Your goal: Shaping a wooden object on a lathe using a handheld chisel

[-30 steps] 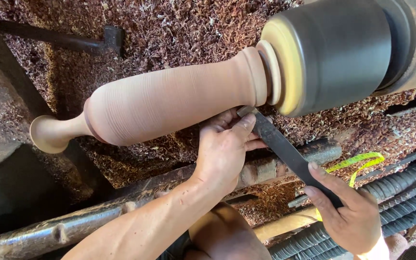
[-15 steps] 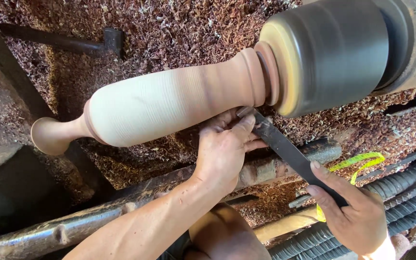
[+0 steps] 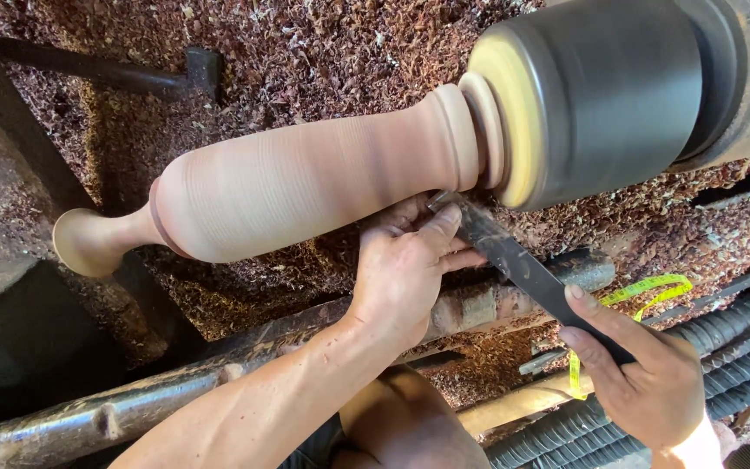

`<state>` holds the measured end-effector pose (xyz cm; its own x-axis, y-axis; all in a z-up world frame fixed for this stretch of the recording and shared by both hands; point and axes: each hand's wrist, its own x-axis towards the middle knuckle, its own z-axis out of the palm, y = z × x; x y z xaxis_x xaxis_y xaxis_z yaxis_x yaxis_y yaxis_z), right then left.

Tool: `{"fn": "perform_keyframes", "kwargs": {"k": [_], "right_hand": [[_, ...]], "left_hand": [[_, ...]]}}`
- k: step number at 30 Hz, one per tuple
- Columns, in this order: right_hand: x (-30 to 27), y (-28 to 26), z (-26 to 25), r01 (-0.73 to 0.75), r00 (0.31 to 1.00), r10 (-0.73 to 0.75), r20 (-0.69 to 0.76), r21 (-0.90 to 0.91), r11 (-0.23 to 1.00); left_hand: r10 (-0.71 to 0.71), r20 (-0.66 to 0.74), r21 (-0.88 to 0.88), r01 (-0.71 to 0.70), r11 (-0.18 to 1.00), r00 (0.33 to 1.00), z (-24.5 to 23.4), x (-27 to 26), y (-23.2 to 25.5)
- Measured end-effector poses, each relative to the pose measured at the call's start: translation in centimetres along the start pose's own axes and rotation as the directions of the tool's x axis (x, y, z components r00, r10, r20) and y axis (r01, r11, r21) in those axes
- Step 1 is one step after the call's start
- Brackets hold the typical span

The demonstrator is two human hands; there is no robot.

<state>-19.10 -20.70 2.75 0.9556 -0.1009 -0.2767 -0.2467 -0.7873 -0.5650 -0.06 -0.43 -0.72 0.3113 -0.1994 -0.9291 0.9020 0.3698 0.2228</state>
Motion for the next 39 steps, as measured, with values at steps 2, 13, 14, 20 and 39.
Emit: {"fn": "perform_keyframes", "kwargs": {"k": [2,13,14,20,39], "right_hand": [[-0.3,0.6,0.0,-0.017,1.000,0.016,0.025,0.027,0.999],[-4.2,-14.4,2.8,-0.886,0.439,0.834,0.333,0.313,0.342],[-5.2,-14.8,4.3,-0.812,0.495,0.799,0.342,0.510,0.285],[-1.9,-18.8,4.6,-0.777,0.484,0.794,0.368,0.597,0.198],[-2.2,-17.9,5.1,-0.481,0.654,0.628,0.423,0.872,-0.087]], "left_hand": [[-0.050,-0.050,0.001,0.051,0.999,0.997,0.1,0.0,0.2],[-0.337,-0.058,0.141,0.342,0.929,0.940,1.1,-1.7,2.4],[-0.312,-0.049,0.173,0.316,0.933,0.949,0.9,-1.7,2.2],[-0.063,0.092,0.360,0.026,0.933,0.994,0.3,-1.4,1.0],[-0.039,0.031,0.488,0.019,0.873,0.999,0.7,-1.6,1.6]]}}
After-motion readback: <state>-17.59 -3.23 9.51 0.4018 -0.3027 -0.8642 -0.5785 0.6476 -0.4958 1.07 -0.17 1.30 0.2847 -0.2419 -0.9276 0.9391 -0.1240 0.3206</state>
